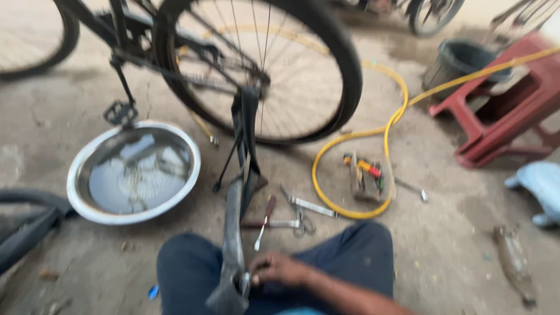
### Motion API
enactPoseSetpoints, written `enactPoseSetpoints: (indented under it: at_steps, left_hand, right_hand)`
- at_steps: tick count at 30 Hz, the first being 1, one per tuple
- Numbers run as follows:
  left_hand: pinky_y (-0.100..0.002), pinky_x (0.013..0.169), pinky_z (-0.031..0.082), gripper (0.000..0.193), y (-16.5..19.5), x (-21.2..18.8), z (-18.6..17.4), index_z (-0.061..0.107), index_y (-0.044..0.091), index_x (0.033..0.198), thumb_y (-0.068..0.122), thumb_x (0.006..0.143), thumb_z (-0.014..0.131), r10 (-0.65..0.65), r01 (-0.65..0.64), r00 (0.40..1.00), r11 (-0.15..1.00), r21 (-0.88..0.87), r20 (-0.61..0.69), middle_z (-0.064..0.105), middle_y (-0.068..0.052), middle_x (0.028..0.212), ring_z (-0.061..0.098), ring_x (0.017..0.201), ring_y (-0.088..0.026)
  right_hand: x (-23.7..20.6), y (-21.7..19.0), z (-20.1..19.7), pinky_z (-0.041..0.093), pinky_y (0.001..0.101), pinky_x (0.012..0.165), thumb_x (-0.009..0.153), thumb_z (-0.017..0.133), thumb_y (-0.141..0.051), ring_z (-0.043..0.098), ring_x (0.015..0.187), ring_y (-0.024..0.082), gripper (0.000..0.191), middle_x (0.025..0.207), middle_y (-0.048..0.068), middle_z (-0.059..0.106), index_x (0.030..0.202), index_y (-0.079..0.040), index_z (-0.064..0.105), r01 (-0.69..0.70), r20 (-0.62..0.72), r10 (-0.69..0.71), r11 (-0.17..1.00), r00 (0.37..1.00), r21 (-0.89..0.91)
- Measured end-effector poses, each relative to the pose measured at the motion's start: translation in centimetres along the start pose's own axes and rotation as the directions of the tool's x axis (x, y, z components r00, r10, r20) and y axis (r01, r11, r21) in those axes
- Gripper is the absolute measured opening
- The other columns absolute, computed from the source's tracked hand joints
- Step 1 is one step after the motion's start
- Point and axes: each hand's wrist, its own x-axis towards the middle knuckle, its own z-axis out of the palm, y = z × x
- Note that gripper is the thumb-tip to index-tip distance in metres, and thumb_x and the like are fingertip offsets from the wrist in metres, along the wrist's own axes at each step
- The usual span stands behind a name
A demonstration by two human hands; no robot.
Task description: The person sits on the ground and uses pliers to remove a valve core from a bicycle inner tube. They then use a small metal tool to scrape the inside surface of the tube near the valve area.
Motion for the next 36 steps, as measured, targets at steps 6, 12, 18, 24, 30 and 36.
enactPoseSetpoints:
  at_steps: [6, 12, 18, 24, 30, 36]
  left_hand:
    - [-0.040, 0.082, 0.057, 0.053, -5.0, -3.9, -0.4, 0.068, -0.001, 0.111, 0.021, 0.064, 0.080, 0.102, -0.109, 0.990, 0.992, -0.068, -0.099, 0.072, -0.011, 0.091, 0.070, 0.085, -0.024]
    - [-0.040, 0.075, 0.050, 0.056, -4.4, -5.8, 0.1, 0.064, 0.000, 0.117, 0.018, 0.067, 0.082, 0.060, -0.068, 0.994, 0.994, -0.085, -0.094, 0.067, -0.016, 0.084, 0.062, 0.077, -0.026]
    - [-0.032, 0.083, 0.052, 0.050, 0.0, -7.4, 0.1, 0.069, 0.004, 0.111, 0.021, 0.067, 0.083, 0.082, -0.094, 0.988, 0.992, 0.087, 0.130, 0.067, -0.002, 0.091, 0.063, 0.085, -0.015]
    - [-0.031, 0.074, 0.049, 0.043, 3.3, -9.1, 2.1, 0.069, 0.003, 0.105, 0.023, 0.070, 0.082, 0.079, -0.091, 0.987, 0.992, 0.084, 0.137, 0.060, 0.000, 0.083, 0.055, 0.078, -0.013]
    - [-0.030, 0.065, 0.048, 0.050, 3.6, -8.8, 2.9, 0.069, 0.004, 0.105, 0.026, 0.063, 0.085, 0.080, -0.091, 0.989, 0.992, 0.089, 0.121, 0.060, 0.001, 0.079, 0.054, 0.070, -0.012]
    - [-0.032, 0.065, 0.052, 0.054, 3.5, -8.9, 4.6, 0.061, 0.000, 0.099, 0.031, 0.067, 0.092, 0.095, -0.113, 0.991, 0.969, 0.217, 0.093, 0.061, 0.002, 0.079, 0.056, 0.073, -0.009]
  right_hand:
    - [1.3, -5.1, 0.3, 0.053, 0.0320, 0.084, 0.100, 0.069, -0.021, 0.064, 0.094, 0.013, 0.025, 0.099, 0.004, 0.070, 0.114, 0.000, 0.071, 0.012, 0.217, 0.039, 0.974, 0.975, -0.228]
    - [0.7, -7.7, 0.1, 0.053, 0.0345, 0.098, 0.102, 0.064, -0.021, 0.067, 0.107, 0.017, 0.025, 0.111, 0.006, 0.072, 0.119, -0.004, 0.070, 0.019, 0.204, 0.032, 0.969, 0.978, -0.245]
    - [0.8, -14.7, -1.6, 0.053, 0.0437, 0.082, 0.091, 0.068, -0.024, 0.067, 0.096, 0.032, 0.023, 0.100, 0.010, 0.069, 0.112, -0.015, 0.074, 0.229, 0.238, -0.043, 0.480, 0.970, -0.847]
    - [1.8, -21.6, 0.3, 0.051, 0.0494, 0.078, 0.089, 0.072, -0.027, 0.066, 0.093, 0.036, 0.018, 0.091, 0.012, 0.065, 0.098, -0.011, 0.070, 0.413, 0.423, -0.015, 0.252, 0.906, -0.875]
    - [1.8, -17.7, -0.3, 0.052, 0.0427, 0.079, 0.089, 0.074, -0.027, 0.066, 0.089, 0.032, 0.020, 0.091, 0.010, 0.067, 0.100, -0.010, 0.071, 0.280, 0.256, -0.122, 0.540, 0.959, -0.794]
    - [-2.4, -8.3, 2.0, 0.052, 0.0309, 0.074, 0.080, 0.067, -0.016, 0.063, 0.081, 0.012, 0.019, 0.090, 0.000, 0.071, 0.097, -0.010, 0.072, -0.387, -0.257, 0.373, 0.922, 0.892, -0.003]
